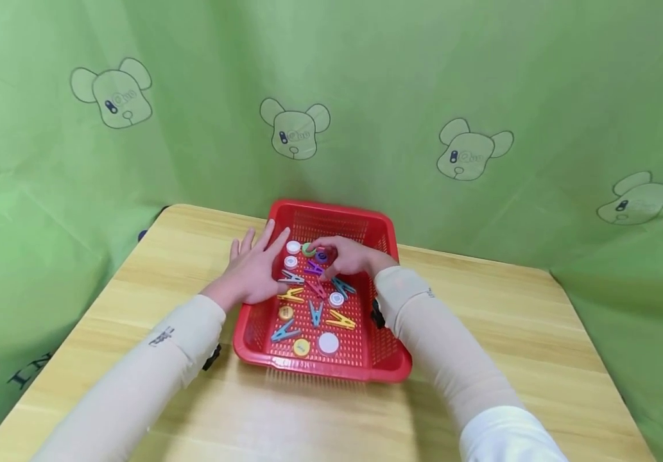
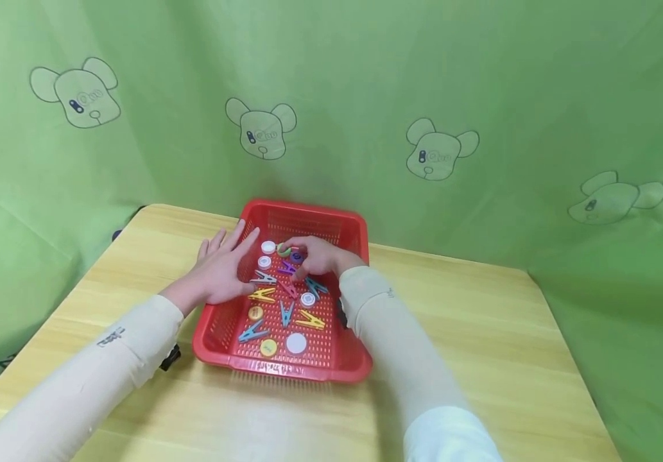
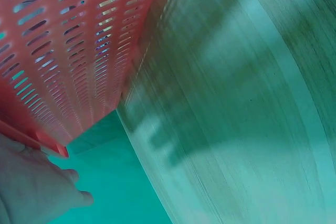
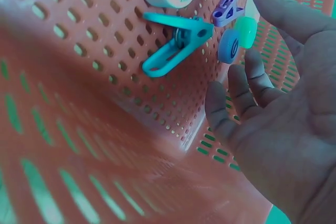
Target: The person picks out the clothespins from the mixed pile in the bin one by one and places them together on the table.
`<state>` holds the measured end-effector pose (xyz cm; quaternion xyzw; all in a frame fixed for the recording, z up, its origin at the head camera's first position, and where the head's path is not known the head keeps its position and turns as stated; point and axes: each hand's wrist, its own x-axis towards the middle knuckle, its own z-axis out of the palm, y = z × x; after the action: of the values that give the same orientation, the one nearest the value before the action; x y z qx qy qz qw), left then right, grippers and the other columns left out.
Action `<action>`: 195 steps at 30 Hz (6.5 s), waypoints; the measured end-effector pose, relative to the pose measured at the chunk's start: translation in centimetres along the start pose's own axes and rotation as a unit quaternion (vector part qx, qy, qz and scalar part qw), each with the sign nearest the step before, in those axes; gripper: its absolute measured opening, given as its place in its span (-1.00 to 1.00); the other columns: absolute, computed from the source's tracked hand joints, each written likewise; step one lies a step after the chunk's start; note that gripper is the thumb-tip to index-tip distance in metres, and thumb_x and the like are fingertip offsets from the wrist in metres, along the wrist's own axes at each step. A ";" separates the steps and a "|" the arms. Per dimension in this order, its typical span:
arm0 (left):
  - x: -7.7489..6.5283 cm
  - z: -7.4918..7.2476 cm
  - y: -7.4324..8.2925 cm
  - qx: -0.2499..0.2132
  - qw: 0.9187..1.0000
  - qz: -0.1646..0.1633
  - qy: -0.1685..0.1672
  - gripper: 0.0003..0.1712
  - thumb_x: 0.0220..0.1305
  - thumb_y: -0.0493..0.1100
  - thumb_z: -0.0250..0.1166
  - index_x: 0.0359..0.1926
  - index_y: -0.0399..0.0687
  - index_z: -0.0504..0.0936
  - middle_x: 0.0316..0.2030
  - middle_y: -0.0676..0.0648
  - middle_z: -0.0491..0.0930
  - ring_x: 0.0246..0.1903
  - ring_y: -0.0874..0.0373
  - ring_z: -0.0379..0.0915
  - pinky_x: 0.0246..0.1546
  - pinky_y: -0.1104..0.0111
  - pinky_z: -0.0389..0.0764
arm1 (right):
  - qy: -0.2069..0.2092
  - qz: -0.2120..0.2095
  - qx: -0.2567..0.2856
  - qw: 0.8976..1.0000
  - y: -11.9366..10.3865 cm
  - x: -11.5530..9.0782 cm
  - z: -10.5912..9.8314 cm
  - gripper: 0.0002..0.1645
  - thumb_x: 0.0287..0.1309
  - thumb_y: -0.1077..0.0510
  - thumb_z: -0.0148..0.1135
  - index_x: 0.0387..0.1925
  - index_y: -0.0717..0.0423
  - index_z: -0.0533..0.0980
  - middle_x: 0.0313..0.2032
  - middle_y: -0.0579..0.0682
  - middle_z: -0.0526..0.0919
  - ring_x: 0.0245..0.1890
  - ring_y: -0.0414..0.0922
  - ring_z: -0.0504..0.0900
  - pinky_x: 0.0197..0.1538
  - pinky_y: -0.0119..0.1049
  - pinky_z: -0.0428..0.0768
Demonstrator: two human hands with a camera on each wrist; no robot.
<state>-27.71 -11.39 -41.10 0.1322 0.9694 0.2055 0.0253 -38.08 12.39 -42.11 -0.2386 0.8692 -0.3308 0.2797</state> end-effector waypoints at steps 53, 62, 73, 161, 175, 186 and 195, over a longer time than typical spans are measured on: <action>-0.1 0.5 -0.1 0.007 1.000 -0.001 0.001 0.31 0.02 0.16 0.48 0.62 0.24 -0.17 0.58 -0.07 -0.42 0.48 -0.33 -0.44 0.37 -0.27 -0.39 | -0.014 0.015 -0.144 0.989 0.5 1.9 0.8 -0.36 0.13 0.28 0.43 0.20 -0.31 0.59 0.19 -0.02 0.46 0.16 -0.01 0.42 0.19 0.04 0.52; 0.0 0.4 -0.2 0.002 1.000 -0.003 0.009 0.21 0.13 0.14 0.43 0.62 0.23 -0.15 0.57 -0.07 -0.42 0.48 -0.32 -0.45 0.38 -0.25 -0.39 | -0.017 0.017 -0.130 0.991 0.0 2.0 0.4 -0.40 0.13 0.26 0.43 0.18 -0.26 0.60 0.16 -0.01 0.47 0.14 0.00 0.44 0.13 0.03 0.58; -0.1 0.3 -0.3 -0.042 0.999 -0.008 0.023 0.20 0.13 0.01 0.42 0.62 0.14 -0.16 0.58 -0.07 -0.40 0.49 -0.30 -0.47 0.38 -0.28 -0.27 | -0.015 0.009 -0.112 0.994 -0.1 1.9 0.2 -0.41 0.10 0.25 0.45 0.17 -0.24 0.61 0.12 -0.02 0.52 0.11 0.00 0.48 0.09 0.01 0.61; -0.4 0.6 -0.7 -0.238 0.971 -0.016 0.024 0.20 0.03 -0.37 0.26 0.61 -0.02 -0.21 0.54 0.13 -0.58 0.49 -0.26 -0.37 0.30 -0.25 0.15 | 0.156 -0.077 -0.038 0.984 1.3 -9.8 -7.5 -0.33 0.01 0.22 0.54 0.20 0.11 0.54 -0.32 0.31 0.43 -0.38 0.01 0.35 -0.32 -0.17 0.40; -0.3 0.8 -0.7 -0.279 0.960 -0.007 0.017 0.25 0.00 -0.47 0.25 0.60 -0.06 -0.28 0.53 0.10 -0.62 0.51 -0.15 -0.44 0.32 -0.14 0.19 | 0.201 -0.078 -0.026 0.976 2.7 -11.5 -8.0 -0.34 -0.04 0.24 0.56 0.16 0.14 0.57 -0.41 0.23 0.39 -0.45 -0.03 0.27 -0.34 -0.19 0.32; -0.5 0.7 -0.6 -0.282 0.959 -0.016 0.009 0.23 0.06 -0.45 0.25 0.61 0.01 -0.29 0.53 0.16 -0.63 0.50 -0.18 -0.42 0.19 -0.12 0.40 | 0.213 -0.062 -0.025 0.975 3.7 -13.0 -8.6 -0.30 -0.05 0.22 0.57 0.18 0.21 0.54 -0.38 0.23 0.39 -0.45 -0.05 0.29 -0.34 -0.22 0.37; -0.5 0.5 -0.6 -0.263 0.965 -0.011 0.010 0.22 0.04 -0.42 0.26 0.60 -0.06 -0.27 0.54 0.11 -0.61 0.50 -0.20 -0.39 0.24 -0.15 0.33 | 0.229 -0.049 -0.021 0.972 5.2 -13.9 -8.8 -0.32 -0.06 0.26 0.56 0.17 0.19 0.56 -0.38 0.21 0.42 -0.42 -0.03 0.31 -0.34 -0.23 0.38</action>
<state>-27.29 -11.84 -41.83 0.1076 0.8830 0.4540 0.0514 -34.78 28.09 -35.79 -0.2041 0.9042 -0.3715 0.0515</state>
